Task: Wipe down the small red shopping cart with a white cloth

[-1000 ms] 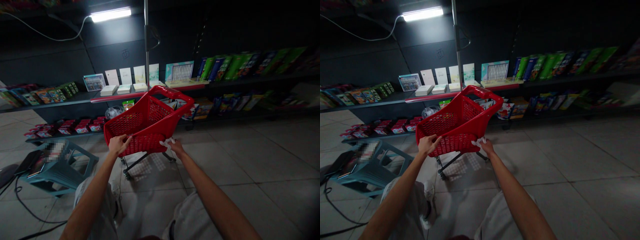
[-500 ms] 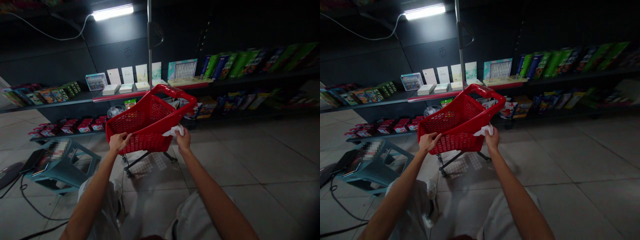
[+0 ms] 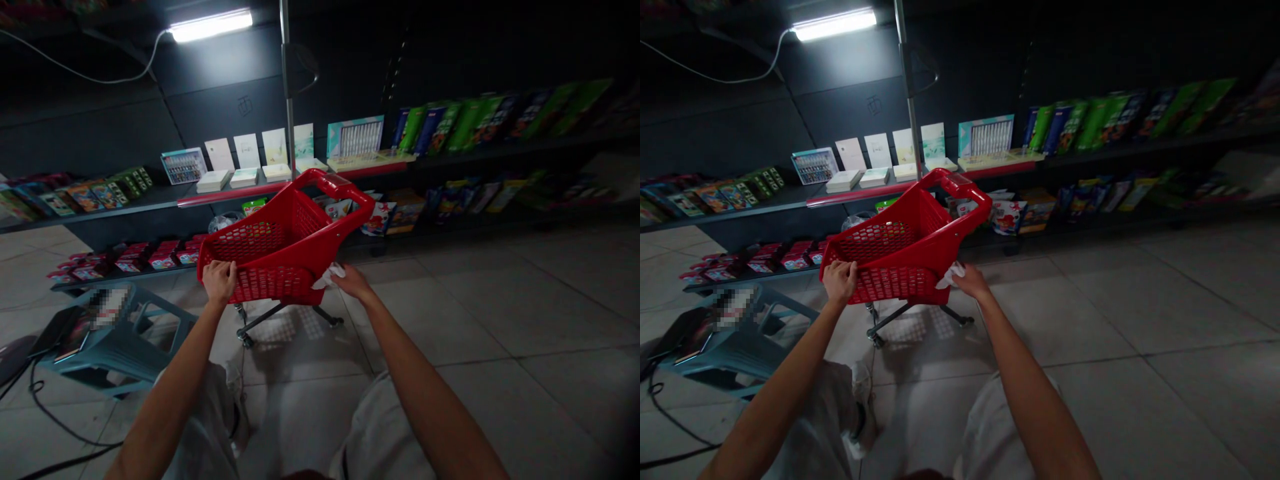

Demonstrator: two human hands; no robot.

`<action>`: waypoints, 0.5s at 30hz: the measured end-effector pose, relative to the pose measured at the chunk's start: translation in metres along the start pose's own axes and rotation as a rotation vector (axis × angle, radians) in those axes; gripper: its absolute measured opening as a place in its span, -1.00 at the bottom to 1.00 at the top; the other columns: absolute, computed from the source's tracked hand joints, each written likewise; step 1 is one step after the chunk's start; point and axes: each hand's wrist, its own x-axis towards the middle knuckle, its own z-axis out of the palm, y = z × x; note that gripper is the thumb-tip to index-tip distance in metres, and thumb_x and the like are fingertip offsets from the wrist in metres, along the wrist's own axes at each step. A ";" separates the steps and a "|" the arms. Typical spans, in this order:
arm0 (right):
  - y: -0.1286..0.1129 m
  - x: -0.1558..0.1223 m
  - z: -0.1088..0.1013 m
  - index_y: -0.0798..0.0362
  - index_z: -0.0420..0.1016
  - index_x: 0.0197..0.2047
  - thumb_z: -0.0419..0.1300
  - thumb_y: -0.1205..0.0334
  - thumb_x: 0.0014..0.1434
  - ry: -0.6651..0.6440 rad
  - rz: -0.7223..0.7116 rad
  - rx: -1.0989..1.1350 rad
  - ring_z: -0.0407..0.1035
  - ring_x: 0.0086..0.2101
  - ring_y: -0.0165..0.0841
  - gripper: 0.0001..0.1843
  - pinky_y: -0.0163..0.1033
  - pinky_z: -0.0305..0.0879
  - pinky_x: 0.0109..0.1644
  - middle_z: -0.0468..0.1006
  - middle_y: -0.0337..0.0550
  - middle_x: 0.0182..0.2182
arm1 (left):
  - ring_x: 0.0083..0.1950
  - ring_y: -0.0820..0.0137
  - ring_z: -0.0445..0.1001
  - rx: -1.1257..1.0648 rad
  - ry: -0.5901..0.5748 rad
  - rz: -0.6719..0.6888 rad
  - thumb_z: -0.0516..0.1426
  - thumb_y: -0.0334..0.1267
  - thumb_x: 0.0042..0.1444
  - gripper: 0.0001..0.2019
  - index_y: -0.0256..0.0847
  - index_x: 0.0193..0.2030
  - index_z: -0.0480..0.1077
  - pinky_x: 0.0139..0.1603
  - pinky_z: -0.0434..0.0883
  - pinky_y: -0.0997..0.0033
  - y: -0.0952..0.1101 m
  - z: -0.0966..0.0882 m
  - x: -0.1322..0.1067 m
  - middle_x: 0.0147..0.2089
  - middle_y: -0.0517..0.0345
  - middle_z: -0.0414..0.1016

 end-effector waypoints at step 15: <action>-0.022 -0.028 -0.019 0.08 0.46 0.12 0.28 0.18 0.12 0.038 -0.094 0.023 0.53 -0.07 -0.20 -0.52 -0.21 0.38 -0.01 0.65 -0.04 -0.04 | 0.19 0.01 0.36 -0.017 -0.058 0.081 0.10 0.02 0.33 -0.54 -0.17 0.25 0.33 0.34 0.13 -0.03 0.072 0.006 -0.008 0.14 -0.14 0.48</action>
